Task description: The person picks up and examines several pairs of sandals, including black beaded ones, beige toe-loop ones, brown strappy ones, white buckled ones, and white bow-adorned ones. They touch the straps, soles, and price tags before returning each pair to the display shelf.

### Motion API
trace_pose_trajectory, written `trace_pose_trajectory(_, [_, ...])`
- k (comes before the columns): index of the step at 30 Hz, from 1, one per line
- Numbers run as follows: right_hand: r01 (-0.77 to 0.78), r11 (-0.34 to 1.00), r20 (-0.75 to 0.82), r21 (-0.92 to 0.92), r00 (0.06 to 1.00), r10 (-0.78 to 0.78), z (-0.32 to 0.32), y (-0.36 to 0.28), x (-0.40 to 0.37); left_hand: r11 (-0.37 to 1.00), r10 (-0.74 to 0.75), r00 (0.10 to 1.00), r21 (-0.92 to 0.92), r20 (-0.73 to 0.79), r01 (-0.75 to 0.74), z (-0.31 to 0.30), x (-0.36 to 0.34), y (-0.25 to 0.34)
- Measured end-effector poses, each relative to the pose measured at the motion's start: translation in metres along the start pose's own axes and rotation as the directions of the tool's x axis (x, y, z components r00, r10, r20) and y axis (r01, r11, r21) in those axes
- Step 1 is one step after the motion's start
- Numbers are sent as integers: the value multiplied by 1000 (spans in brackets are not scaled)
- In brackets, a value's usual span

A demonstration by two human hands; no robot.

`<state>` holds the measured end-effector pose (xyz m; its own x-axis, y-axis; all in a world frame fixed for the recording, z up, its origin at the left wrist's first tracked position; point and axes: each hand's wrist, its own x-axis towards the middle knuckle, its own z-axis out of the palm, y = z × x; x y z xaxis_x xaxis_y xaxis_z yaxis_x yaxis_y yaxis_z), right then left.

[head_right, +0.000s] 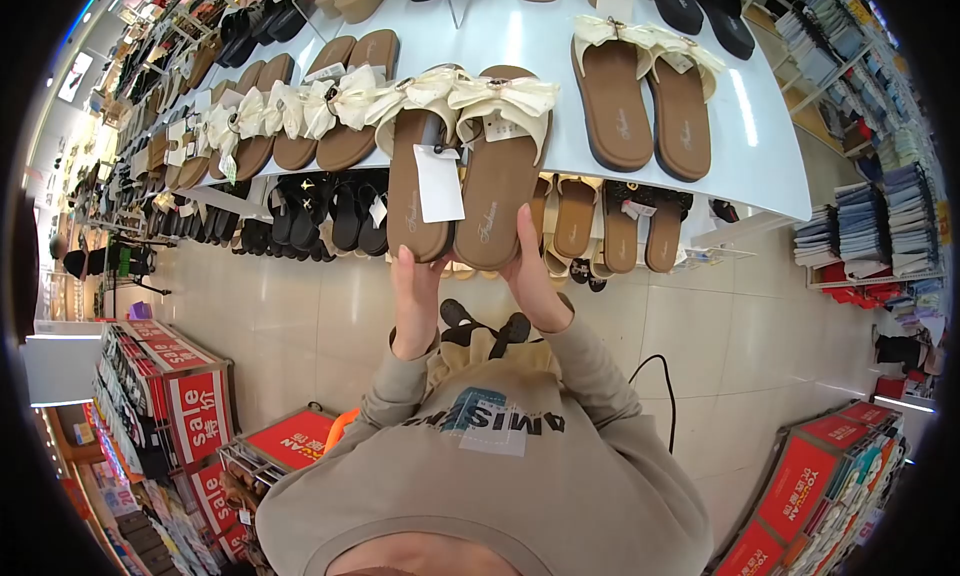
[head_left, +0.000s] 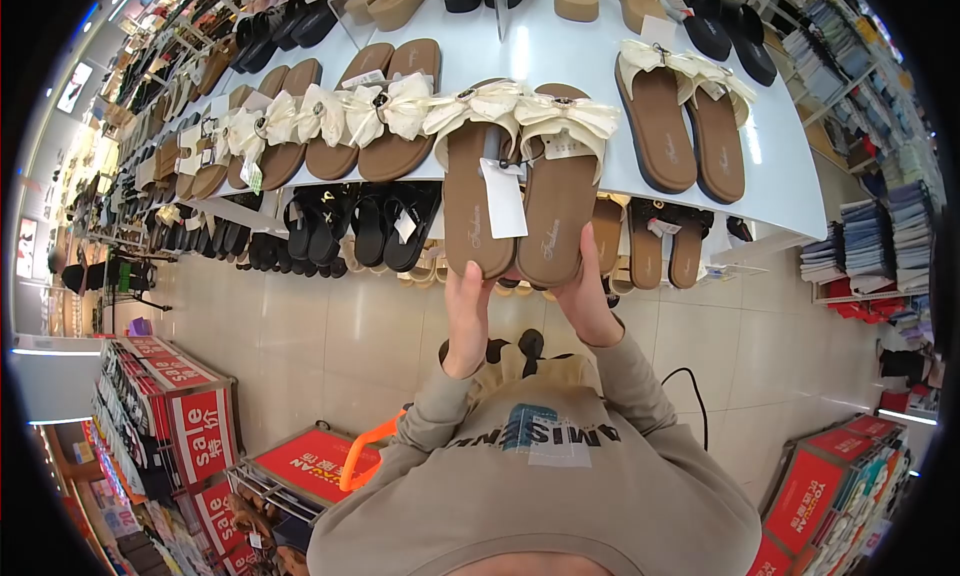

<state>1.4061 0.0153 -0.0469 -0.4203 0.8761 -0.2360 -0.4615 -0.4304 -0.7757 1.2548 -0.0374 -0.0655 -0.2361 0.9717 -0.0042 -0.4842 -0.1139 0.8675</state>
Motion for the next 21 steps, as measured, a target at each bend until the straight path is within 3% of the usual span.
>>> trace_pose_trajectory(4, [-4, 999, 86, 34, 996, 1, -6, 5, 2, 980, -42, 999, 195, 31, 35, 2, 3, 2])
trace_pose_trajectory(5, [-1, 999, 87, 33, 996, -2, -6, 8, 2, 989, -46, 999, 141, 13, 43, 8, 2, 3])
trace_pose_trajectory(7, [29, 998, -54, 54, 998, -26, -6, 17, 3, 995, -45, 999, 86, -1, 45, 8, 3, 2])
trace_pose_trajectory(10, [58, 997, 19, -44, 998, -57, -18, 27, 9, 995, -76, 991, 75, 108, 68, -6, 5, -13])
trace_pose_trajectory(14, [60, 996, 99, -62, 994, -54, -11, 18, -2, 989, -61, 993, 138, 98, 47, -7, 4, -15])
trace_pose_trajectory(16, [149, 984, -44, -101, 987, -154, -3, 17, -7, 993, -96, 995, 69, 5, 96, -5, 4, -16])
trace_pose_trajectory(18, [161, 982, -3, -99, 987, -163, -7, 17, -8, 993, -114, 993, 31, -40, 116, -8, 4, -18])
trace_pose_trajectory(20, [174, 980, 28, -96, 985, -172, -12, 21, -7, 987, -159, 984, -7, 79, 160, -18, 5, -27])
trace_pose_trajectory(21, [158, 977, -53, -143, 984, -167, -16, 26, -5, 987, -161, 983, -11, 83, 162, -13, 3, -23])
